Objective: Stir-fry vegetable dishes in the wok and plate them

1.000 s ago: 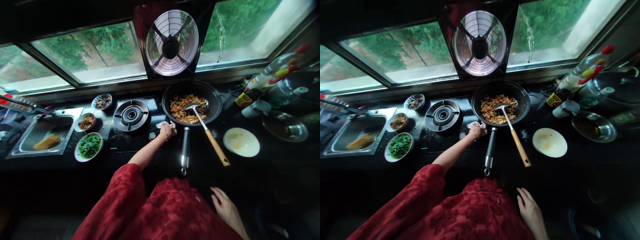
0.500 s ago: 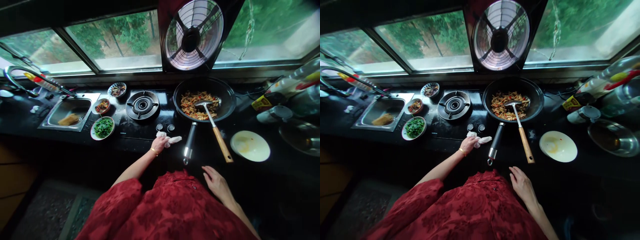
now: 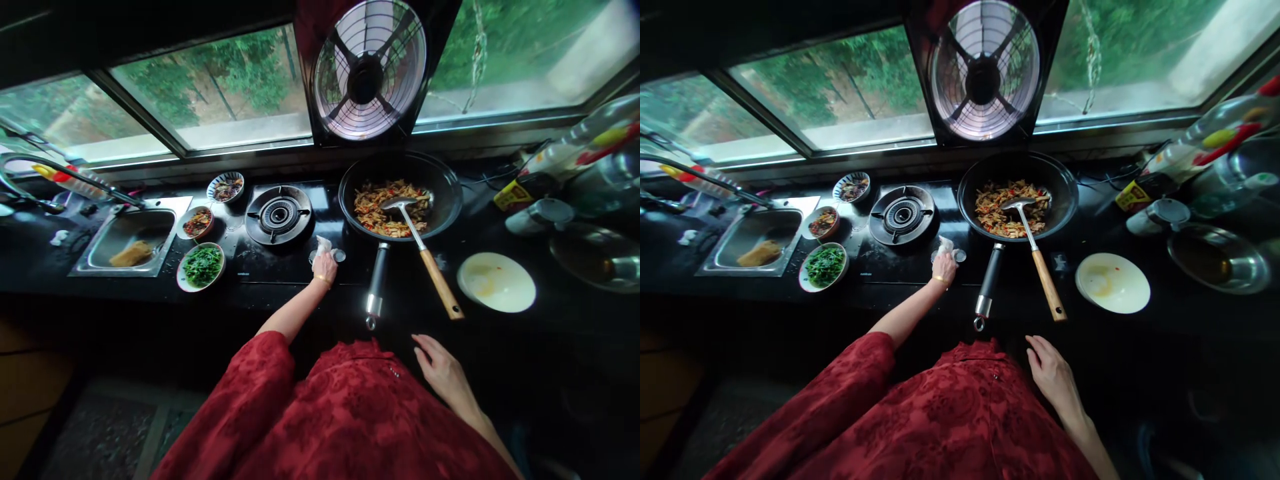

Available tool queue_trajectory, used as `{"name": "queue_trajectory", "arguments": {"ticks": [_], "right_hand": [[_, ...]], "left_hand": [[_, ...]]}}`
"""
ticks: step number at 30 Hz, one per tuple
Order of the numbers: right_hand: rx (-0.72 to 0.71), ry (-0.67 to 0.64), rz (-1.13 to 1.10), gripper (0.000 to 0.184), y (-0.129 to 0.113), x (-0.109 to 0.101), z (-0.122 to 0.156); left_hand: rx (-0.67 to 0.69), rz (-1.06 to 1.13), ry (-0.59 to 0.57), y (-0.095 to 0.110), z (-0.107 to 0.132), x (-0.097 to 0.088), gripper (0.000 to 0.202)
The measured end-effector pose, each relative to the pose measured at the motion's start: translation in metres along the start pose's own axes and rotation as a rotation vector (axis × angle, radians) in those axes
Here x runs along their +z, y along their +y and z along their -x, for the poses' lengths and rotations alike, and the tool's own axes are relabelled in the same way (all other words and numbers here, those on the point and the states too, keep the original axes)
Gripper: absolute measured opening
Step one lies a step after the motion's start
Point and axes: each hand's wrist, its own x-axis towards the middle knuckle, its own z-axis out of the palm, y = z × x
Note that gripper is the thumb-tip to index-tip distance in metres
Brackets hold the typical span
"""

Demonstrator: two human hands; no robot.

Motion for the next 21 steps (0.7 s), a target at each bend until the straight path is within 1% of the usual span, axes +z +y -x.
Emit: {"name": "queue_trajectory", "arguments": {"ticks": [2,3,5,7,9,11,12,14,17,19,21], "right_hand": [[0.024,0.0,0.0,0.04,0.006,0.002,0.007],[0.033,-0.002,-0.001,0.04,0.009,0.004,0.009],[0.045,-0.011,-0.005,0.04,0.012,0.006,0.011],[0.049,-0.018,-0.003,0.04,0.012,0.005,0.009],[0.044,-0.016,0.002,0.04,0.013,0.002,0.005],[0.037,-0.012,0.011,0.039,0.013,-0.003,-0.002],[0.035,-0.006,0.017,0.039,0.014,-0.006,-0.005],[0.043,0.016,0.034,0.039,0.016,-0.015,-0.011],[0.085,0.071,0.045,0.038,0.02,-0.033,-0.017],[0.143,0.138,0.009,0.038,0.021,-0.047,-0.022],[0.206,0.223,-0.044,0.039,0.02,-0.061,-0.031]], "left_hand": [[0.036,0.0,-0.002,-0.008,0.031,0.012,0.044],[0.059,0.003,-0.008,-0.014,0.045,0.014,0.044],[0.106,0.011,-0.019,-0.033,0.066,0.014,0.041],[0.114,0.016,0.004,-0.054,0.074,0.006,0.041],[0.08,0.014,0.08,-0.074,0.069,-0.005,0.043],[0.051,0.015,0.149,-0.089,0.056,-0.012,0.044],[0.029,0.021,0.155,-0.095,0.049,-0.013,0.043],[-0.041,0.037,0.125,-0.105,0.038,-0.011,0.038],[-0.168,0.05,0.083,-0.119,0.034,-0.007,0.033],[-0.211,0.044,0.118,-0.126,0.032,-0.01,0.034],[-0.228,0.024,0.177,-0.129,0.026,-0.016,0.038]]}}
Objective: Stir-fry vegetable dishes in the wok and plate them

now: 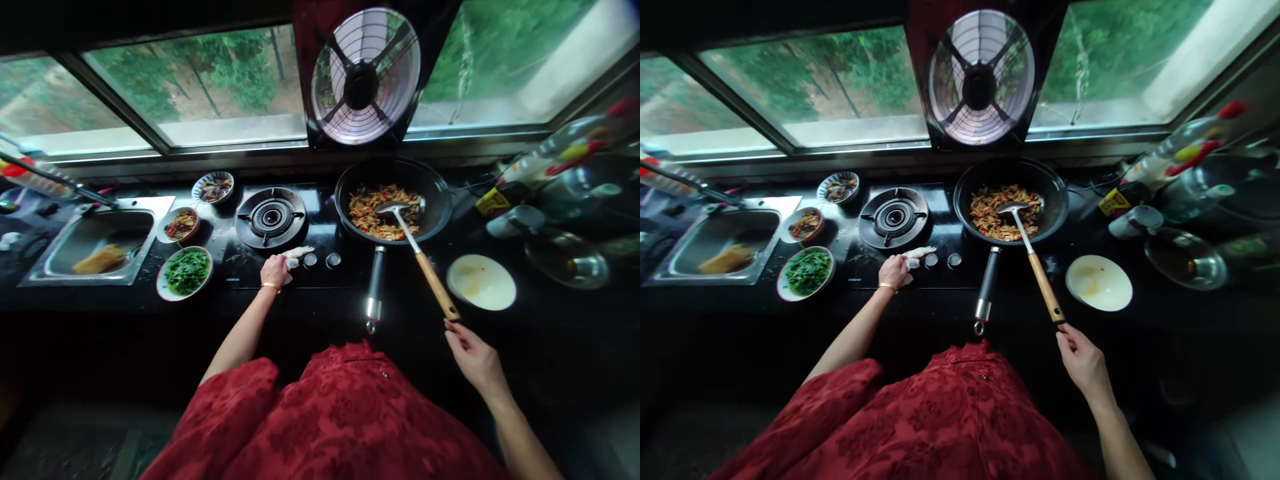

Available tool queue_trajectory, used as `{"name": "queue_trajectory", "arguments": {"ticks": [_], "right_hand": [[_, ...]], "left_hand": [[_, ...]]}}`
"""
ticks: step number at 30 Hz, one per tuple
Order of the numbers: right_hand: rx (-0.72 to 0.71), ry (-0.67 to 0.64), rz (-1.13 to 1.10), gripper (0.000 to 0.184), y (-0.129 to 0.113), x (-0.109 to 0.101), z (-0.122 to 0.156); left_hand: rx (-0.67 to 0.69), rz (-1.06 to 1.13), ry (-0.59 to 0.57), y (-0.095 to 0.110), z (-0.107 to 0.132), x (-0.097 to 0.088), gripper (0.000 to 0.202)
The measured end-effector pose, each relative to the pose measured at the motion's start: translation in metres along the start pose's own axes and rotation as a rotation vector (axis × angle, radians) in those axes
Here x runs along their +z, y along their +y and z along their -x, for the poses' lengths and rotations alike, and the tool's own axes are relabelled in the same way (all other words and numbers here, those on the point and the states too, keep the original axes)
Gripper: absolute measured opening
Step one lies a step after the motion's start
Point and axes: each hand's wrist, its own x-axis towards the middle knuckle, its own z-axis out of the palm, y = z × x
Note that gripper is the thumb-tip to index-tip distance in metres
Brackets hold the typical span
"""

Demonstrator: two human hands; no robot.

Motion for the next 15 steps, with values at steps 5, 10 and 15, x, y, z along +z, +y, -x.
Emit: {"name": "queue_trajectory", "arguments": {"ticks": [5,10,15], "right_hand": [[-0.17,0.052,0.008,0.049,-0.017,-0.016,-0.047],[-0.575,-0.022,0.215,0.055,-0.037,-0.02,-0.093],[-0.713,-0.097,0.282,0.03,-0.075,-0.013,-0.128]], "left_hand": [[0.072,-0.017,-0.117,0.005,-0.01,0.001,0.046],[-0.056,-0.059,-0.115,-0.033,0.009,0.002,0.043],[-0.24,-0.053,0.039,-0.066,0.015,-0.02,0.046]]}}
